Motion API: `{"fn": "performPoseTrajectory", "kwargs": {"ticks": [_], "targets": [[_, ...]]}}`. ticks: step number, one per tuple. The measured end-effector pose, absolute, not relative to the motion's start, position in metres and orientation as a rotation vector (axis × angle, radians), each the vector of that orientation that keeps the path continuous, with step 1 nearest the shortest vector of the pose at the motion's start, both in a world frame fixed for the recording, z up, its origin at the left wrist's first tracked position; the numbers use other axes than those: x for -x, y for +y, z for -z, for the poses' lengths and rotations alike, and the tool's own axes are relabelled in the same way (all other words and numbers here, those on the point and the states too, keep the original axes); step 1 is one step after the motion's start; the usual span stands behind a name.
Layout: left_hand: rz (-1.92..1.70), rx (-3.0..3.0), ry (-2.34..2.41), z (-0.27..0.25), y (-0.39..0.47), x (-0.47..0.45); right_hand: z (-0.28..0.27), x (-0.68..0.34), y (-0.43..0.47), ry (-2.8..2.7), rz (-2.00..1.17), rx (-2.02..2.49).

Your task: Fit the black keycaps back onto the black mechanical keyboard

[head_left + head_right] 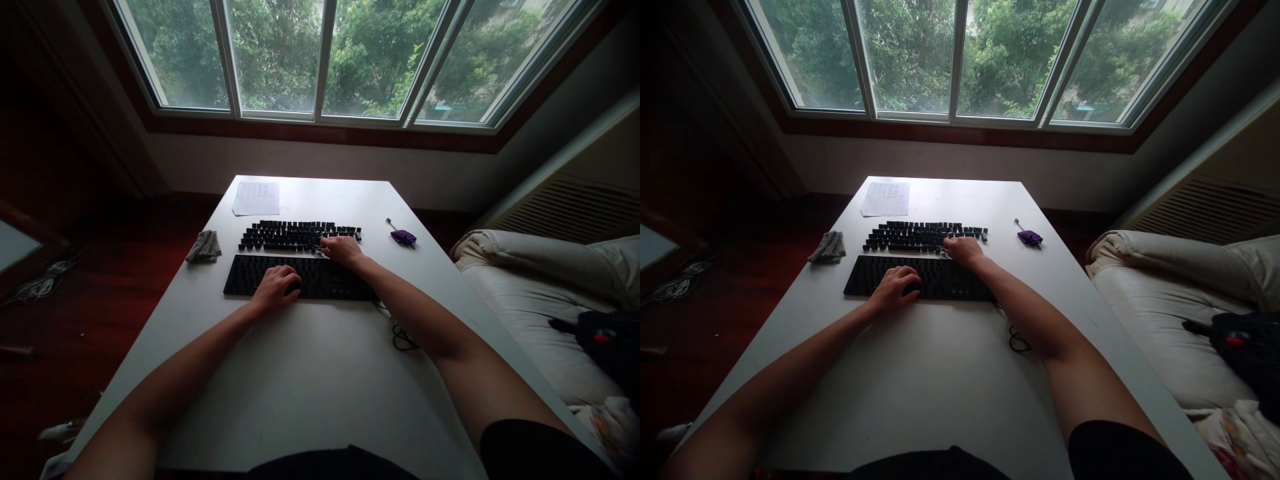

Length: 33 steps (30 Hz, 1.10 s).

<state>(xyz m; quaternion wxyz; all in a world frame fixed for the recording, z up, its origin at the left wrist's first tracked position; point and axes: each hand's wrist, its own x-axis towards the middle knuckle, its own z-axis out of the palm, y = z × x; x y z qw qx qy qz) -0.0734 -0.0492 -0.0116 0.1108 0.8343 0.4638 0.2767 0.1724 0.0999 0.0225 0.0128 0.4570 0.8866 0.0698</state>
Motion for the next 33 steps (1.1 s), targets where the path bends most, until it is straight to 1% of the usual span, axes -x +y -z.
{"fn": "performPoseTrajectory", "kwargs": {"ticks": [8, 20, 27, 33], "targets": [[-0.825, -2.428, 1.354, 0.0091, -0.0505, 0.0725, -0.0167, -0.1702, 0.1043, 2.764, -0.243, -1.422], [-0.724, -2.493, 1.424, 0.0084, -0.0519, 0.0716, -0.0156, -0.1728, 0.1046, 2.754, -0.199, -1.456], [-0.722, -2.499, 1.424, 0.0099, -0.0507, 0.0722, -0.0167, -0.1730, 0.1015, 2.796, -0.111, -1.528], [-0.720, -2.502, 1.430, 0.0102, -0.0508, 0.0725, -0.0233, -0.1764, 0.0963, 3.043, 0.019, -1.574]]}}
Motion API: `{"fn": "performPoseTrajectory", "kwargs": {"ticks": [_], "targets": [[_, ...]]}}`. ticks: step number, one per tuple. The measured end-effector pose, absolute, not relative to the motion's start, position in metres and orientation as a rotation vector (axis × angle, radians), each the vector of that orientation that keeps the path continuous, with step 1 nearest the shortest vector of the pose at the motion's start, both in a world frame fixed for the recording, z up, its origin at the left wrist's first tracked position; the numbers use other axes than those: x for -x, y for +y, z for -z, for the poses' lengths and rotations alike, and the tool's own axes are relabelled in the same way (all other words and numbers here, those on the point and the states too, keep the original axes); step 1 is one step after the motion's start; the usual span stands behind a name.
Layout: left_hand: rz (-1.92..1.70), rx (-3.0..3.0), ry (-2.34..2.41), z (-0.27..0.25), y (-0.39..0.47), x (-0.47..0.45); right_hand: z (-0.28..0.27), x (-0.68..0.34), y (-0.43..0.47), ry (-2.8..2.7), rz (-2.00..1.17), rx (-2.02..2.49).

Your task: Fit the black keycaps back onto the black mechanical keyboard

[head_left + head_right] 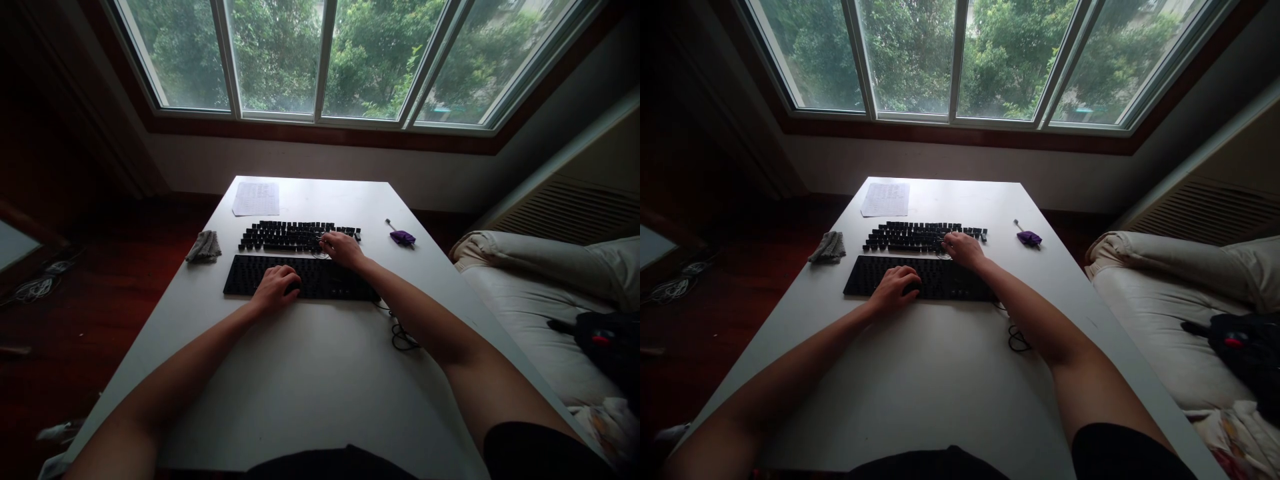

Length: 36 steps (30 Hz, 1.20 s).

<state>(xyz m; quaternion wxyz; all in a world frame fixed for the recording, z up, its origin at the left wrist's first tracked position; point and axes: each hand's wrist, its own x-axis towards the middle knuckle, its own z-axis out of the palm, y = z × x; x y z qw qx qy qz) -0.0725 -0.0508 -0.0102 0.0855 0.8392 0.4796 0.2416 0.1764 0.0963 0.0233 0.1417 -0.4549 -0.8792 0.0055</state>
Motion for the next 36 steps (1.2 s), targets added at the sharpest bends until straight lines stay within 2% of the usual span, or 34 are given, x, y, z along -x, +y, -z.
{"fn": "performPoseTrajectory", "kwargs": {"ticks": [6, 11, 21, 36], "targets": [[-0.714, -2.509, 1.430, 0.011, -0.050, 0.072, -0.051, -0.192, 0.092, -2.410, -0.309, 1.056], [-0.713, -2.506, 1.434, 0.012, -0.051, 0.072, -0.070, -0.209, 0.079, -2.307, -0.765, 1.056], [-0.709, -2.489, 1.432, 0.007, -0.054, 0.068, -0.083, -0.229, 0.045, -2.370, -1.298, 0.905], [-0.650, -2.595, 1.407, 0.006, -0.056, 0.068, -0.064, -0.228, 0.041, -2.319, -1.400, 0.928]]}}
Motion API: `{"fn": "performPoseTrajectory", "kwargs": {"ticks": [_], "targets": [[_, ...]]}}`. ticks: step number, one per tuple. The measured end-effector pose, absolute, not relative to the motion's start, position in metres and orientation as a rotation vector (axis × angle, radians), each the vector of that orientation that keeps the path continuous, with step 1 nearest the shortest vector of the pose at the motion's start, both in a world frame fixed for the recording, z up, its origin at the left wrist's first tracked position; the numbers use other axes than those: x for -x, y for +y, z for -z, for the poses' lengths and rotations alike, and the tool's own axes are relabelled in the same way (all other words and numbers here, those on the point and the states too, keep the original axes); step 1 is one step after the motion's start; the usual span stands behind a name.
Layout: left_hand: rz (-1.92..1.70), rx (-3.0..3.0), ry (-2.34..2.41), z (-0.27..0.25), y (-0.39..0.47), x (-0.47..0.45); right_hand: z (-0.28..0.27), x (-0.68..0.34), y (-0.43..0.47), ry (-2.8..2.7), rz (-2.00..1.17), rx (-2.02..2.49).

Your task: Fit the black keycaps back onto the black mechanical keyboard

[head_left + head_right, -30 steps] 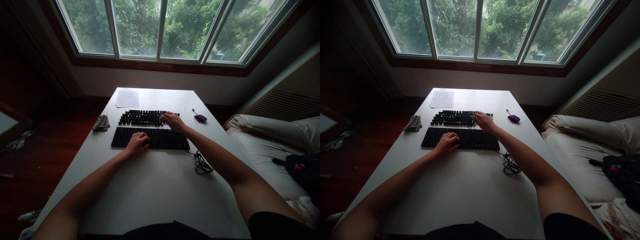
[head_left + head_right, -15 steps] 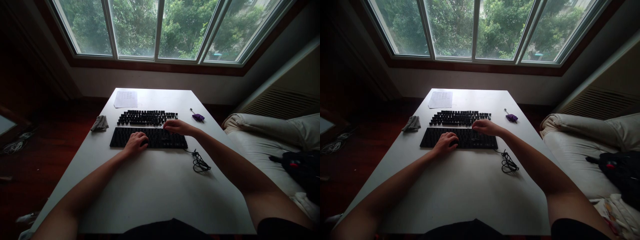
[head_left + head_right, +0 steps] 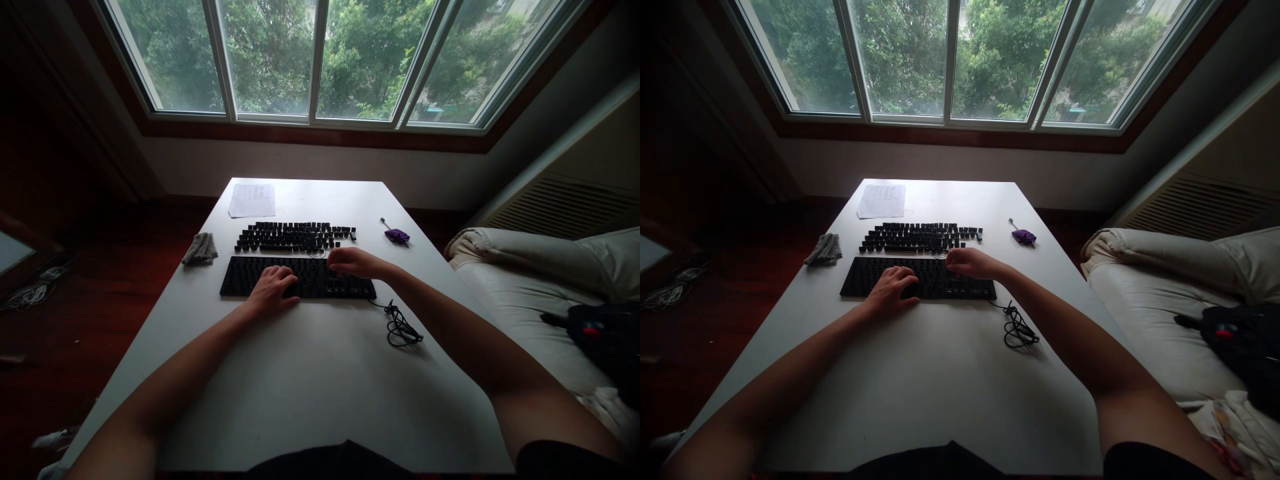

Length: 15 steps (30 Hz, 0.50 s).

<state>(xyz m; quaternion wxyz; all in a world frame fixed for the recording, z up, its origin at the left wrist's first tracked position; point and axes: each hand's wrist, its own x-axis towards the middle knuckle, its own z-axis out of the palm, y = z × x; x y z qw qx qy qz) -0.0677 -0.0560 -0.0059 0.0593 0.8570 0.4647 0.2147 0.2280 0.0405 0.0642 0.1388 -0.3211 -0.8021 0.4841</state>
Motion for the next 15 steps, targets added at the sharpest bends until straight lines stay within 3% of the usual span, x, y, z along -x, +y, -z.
{"fn": "performPoseTrajectory", "kwargs": {"ticks": [5, 11, 15], "targets": [[-0.663, -2.604, 1.442, 0.009, -0.051, 0.070, -0.069, -0.225, 0.030, -2.419, -1.386, 0.876], [-0.700, -2.547, 1.490, 0.010, -0.046, 0.074, -0.074, -0.220, 0.005, -2.547, -0.955, 0.780], [-0.704, -2.545, 1.494, 0.010, -0.047, 0.075, -0.067, -0.223, -0.005, -2.511, -0.901, 0.771]]}}
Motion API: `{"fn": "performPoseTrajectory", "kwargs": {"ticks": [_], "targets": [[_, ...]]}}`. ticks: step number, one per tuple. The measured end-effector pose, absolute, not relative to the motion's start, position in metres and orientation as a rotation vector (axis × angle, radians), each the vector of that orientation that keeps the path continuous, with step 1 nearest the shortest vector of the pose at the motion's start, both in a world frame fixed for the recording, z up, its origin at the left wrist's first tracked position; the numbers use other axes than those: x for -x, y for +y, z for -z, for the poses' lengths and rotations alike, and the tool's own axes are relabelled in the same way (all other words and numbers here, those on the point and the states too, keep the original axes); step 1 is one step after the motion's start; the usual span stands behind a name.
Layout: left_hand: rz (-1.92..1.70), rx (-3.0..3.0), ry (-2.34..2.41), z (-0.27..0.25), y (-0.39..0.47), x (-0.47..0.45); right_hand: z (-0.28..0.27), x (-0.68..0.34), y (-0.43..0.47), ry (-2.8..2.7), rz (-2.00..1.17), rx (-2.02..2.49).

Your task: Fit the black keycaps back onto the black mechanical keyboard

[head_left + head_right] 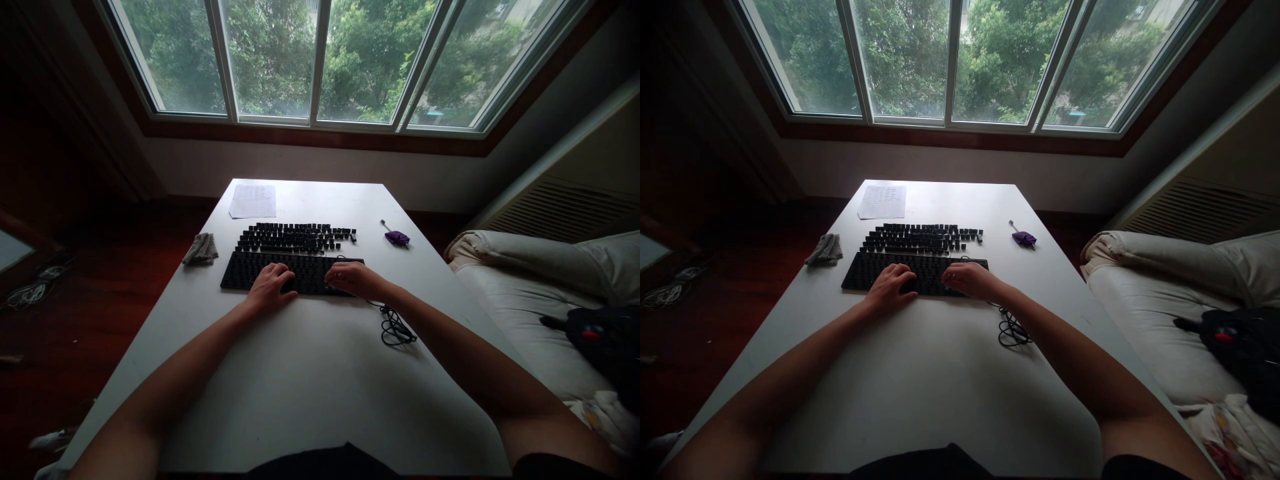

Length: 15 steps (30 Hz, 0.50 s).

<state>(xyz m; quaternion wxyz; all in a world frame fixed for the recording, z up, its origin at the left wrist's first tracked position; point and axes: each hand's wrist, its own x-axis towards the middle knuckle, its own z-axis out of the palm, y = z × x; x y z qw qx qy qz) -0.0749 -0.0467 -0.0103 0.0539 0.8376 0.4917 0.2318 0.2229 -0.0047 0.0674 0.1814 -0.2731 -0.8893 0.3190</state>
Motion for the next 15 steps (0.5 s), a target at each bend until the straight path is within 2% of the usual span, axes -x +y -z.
{"fn": "performPoseTrajectory", "kwargs": {"ticks": [7, 15], "targets": [[-0.701, -2.545, 1.496, 0.012, -0.046, 0.075, -0.036, -0.239, 0.000, -2.063, -1.272, 0.946], [-0.684, -2.558, 1.501, 0.010, -0.047, 0.074, -0.024, -0.242, -0.006, -1.924, -1.295, 0.970]]}}
